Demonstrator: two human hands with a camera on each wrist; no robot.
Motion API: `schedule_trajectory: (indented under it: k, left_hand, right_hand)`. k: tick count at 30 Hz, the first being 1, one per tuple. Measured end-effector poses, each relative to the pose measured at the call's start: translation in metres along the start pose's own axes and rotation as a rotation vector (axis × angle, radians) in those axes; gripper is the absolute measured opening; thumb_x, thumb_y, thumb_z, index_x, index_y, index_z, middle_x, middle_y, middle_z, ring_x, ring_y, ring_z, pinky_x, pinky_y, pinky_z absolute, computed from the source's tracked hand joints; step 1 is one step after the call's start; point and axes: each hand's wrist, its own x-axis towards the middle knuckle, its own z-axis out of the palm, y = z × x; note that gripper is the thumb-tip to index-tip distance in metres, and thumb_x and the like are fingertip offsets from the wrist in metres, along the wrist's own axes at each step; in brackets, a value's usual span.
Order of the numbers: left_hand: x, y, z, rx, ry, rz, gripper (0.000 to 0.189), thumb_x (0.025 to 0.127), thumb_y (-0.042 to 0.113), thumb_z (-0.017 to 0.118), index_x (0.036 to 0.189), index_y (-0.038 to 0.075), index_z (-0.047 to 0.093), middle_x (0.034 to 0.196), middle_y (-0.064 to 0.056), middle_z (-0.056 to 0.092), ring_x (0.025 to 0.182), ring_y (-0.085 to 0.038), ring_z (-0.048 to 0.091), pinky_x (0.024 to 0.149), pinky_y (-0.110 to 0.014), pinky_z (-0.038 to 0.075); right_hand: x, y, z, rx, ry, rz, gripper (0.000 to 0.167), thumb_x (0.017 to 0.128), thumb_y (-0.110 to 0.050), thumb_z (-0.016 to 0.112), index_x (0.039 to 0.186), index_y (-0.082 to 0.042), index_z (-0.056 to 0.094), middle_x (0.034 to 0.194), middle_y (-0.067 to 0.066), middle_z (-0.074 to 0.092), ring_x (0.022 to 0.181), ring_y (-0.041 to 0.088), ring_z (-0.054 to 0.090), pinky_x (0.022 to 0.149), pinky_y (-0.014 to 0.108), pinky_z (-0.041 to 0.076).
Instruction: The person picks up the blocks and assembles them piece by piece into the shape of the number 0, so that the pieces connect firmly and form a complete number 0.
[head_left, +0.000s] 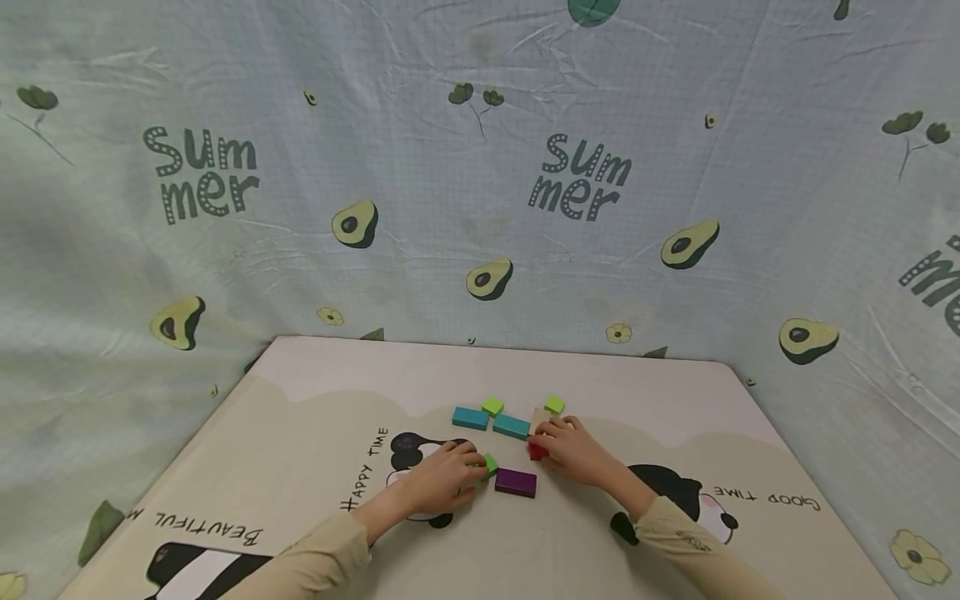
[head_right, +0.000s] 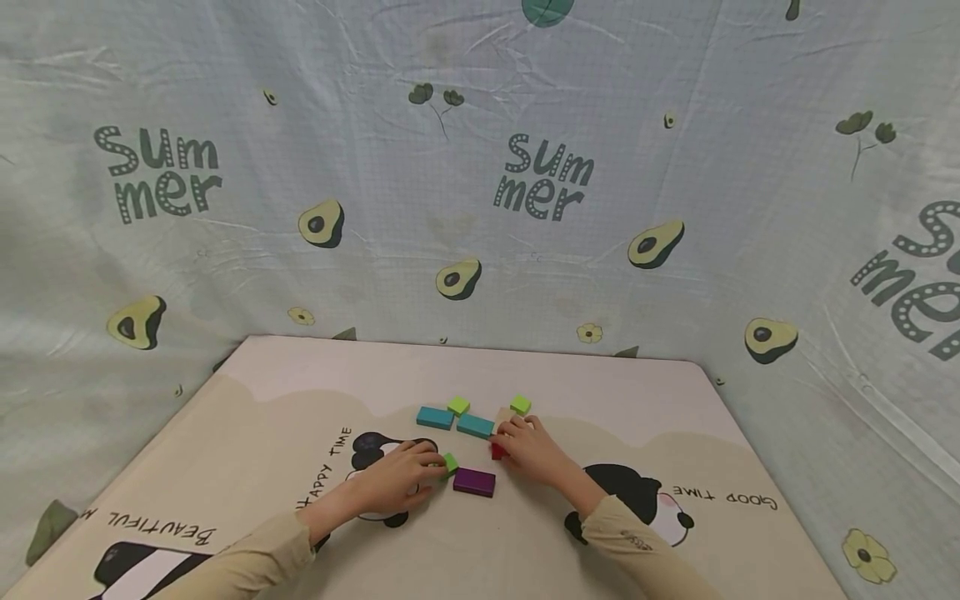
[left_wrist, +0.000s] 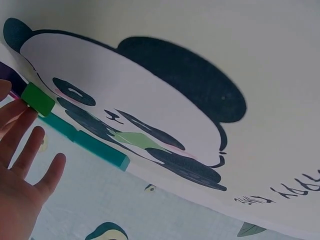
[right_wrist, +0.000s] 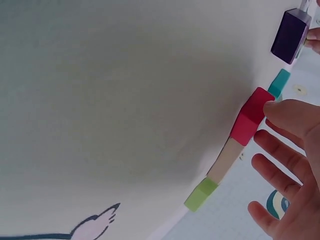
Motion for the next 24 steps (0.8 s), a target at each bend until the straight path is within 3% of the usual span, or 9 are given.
schedule_trajectory:
  k: [11,24]
  left_hand:
    - [0.0004,0.0,0.0001,-0.007,-0.005,-0.012,0.024,0.084,0.025,0.058,0.107,0.018,0.063,0.106,0.005,0.063,0.102,-0.013,0.051,0.088,-0.034,0.041]
    - [0.0011,-0.0006,0.0009,-0.001,0.007,-0.004,0.023,0.085,0.024,0.056,0.107,0.018,0.063,0.105,0.005,0.063,0.101,-0.013,0.051,0.086,-0.033,0.042]
  right_hand:
    - [-0.0012,-0.0018,0.0009,0.002,-0.015,-0.019,0.032,0.079,-0.017,0.066,0.11,-0.016,0.061,0.102,0.0,0.057,0.101,0.019,0.05,0.086,0.044,0.041]
    - [-0.0076,-0.002,-0.0039,-0.076,-0.03,-0.039,0.034,0.08,-0.022,0.065,0.113,-0.018,0.061,0.1,0.0,0.056,0.098,0.019,0.048,0.085,0.041,0.04]
